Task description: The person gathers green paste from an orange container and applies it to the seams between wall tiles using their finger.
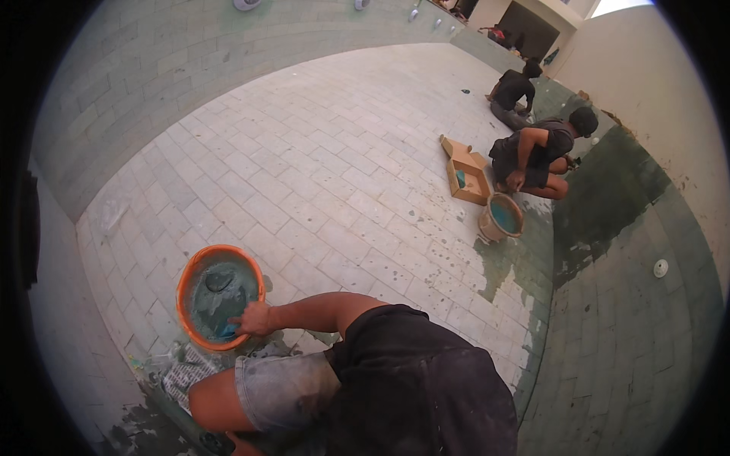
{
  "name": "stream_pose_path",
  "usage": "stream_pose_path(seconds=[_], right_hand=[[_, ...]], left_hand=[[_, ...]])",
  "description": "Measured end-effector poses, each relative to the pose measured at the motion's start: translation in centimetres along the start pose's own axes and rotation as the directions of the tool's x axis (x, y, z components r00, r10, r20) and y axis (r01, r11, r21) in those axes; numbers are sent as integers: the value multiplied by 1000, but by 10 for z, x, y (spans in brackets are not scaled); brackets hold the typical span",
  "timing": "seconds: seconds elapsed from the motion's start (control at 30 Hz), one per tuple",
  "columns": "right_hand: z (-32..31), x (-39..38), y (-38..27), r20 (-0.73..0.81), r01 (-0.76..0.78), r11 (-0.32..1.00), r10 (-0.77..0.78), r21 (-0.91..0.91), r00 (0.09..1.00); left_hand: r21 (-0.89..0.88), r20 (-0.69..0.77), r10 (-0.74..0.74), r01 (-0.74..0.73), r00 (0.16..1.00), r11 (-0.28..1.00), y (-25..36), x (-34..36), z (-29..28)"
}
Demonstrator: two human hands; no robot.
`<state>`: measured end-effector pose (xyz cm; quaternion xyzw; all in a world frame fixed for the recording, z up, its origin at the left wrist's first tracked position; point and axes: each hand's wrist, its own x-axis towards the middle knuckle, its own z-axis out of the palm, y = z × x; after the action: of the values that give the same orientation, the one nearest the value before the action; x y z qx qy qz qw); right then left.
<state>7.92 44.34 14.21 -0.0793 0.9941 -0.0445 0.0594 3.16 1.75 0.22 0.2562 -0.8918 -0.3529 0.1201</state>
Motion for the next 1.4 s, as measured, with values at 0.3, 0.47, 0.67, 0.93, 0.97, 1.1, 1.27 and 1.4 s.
stream_pose_path(seconds=[0.3,0.47,0.67,0.93,0.97,1.1,1.27,1.4], right_hand=[[-31,19,118,185,256,945,-220,-205,958],[-41,35,163,312,216,877,-80,-429,947],[-33,23,147,264,97,927,3,-363,965],[-20,20,61,71,-269,942,288,-203,955],[-22,39,42,48,-292,944,302,-151,952],[1,36,23,81,-485,873,487,-41,870],[-14,76,-6,110,-540,838,531,76,840],[-19,99,-20,149,-568,756,552,326,820]], left_hand=[[-124,69,6,3,998,992,-9,11,21],[-456,115,78,-17,990,890,-39,27,25],[-249,206,83,-30,975,968,-41,29,33],[-146,206,3,28,979,989,-48,39,33],[-155,135,20,1,991,988,-56,45,21],[-351,291,195,-85,937,932,-15,-1,20],[-408,280,374,-243,884,880,-17,13,18],[-375,265,347,-235,900,897,-21,16,19]])
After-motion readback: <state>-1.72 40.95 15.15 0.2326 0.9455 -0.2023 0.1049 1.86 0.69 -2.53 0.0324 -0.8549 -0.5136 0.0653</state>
